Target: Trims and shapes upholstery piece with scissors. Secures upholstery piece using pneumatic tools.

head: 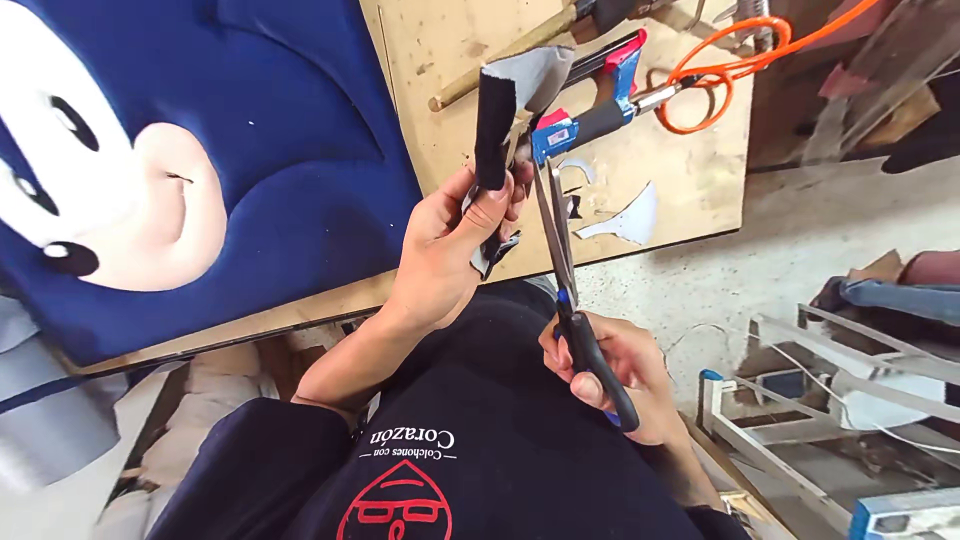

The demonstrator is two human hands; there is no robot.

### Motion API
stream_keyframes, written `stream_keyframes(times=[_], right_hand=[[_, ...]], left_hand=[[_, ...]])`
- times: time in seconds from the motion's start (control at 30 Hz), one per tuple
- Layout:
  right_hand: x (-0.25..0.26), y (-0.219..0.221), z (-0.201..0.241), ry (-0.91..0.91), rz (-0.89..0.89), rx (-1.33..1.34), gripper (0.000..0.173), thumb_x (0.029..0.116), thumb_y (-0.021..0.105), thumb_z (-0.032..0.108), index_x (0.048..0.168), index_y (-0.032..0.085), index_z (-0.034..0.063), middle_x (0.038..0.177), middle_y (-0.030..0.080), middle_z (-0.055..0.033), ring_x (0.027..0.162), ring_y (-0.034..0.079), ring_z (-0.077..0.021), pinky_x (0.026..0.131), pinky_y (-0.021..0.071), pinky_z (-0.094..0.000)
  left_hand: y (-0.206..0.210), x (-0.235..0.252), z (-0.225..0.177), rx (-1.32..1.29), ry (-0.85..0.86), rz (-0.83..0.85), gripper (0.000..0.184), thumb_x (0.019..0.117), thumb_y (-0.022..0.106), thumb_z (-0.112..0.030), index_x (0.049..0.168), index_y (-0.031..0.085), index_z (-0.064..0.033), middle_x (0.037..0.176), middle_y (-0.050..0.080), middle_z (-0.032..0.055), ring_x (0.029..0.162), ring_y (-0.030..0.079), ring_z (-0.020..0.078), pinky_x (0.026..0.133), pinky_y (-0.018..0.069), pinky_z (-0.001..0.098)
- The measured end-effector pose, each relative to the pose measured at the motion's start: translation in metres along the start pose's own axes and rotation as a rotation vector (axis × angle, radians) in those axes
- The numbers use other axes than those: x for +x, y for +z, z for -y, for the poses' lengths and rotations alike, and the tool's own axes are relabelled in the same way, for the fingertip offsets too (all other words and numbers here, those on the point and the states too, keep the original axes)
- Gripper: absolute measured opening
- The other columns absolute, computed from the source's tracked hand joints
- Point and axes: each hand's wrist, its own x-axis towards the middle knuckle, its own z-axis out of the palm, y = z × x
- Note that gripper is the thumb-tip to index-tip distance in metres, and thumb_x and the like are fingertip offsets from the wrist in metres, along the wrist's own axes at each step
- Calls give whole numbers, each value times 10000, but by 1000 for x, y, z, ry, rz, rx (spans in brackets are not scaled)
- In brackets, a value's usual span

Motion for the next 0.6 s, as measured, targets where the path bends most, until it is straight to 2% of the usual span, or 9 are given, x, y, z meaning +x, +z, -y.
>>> stream_keyframes(times=[0.17,0.2,0.3,0.37,0.53,0.6], right_hand=[[-1,-3,4,41,8,27,341,984,687,395,940,612,65,832,609,-7,699,573,-66,578,470,-212],[-1,-3,5,48,14,34,343,984,689,394,940,615,62,831,612,-9,696,575,-65,575,471,-210],[-2,-3,5,62,23,34,335,985,691,378,949,620,52,841,620,-14,694,573,-62,575,470,-207],[-2,-1,5,63,12,33,341,985,689,382,946,617,51,836,617,-13,683,562,-55,563,456,-201],[-2,-1,4,53,-21,61,329,990,683,377,935,612,60,819,607,-13,687,580,-81,573,480,-224],[-3,-2,5,66,-28,57,330,991,680,379,929,609,63,807,603,-12,678,577,-84,572,481,-231]], left_hand=[[-2,0,2,41,-14,-8,290,1122,385,-225,1179,587,-25,1032,631,105,823,631,151,711,569,287],[-3,1,3,35,-19,-1,321,1127,359,-239,1193,583,-18,1053,636,119,827,639,164,710,576,302],[-6,3,3,25,-35,45,404,1134,283,-273,1277,549,-4,1258,633,186,1014,687,260,815,614,405],[-6,5,4,0,-30,65,444,1136,254,-278,1279,549,21,1318,611,222,1113,673,320,873,612,466],[-6,6,9,45,69,12,437,1133,278,-269,1125,584,42,1165,656,239,1036,705,351,900,611,511],[-7,6,9,55,98,46,427,1131,277,-253,1086,587,38,1123,672,232,1020,710,336,892,612,489]])
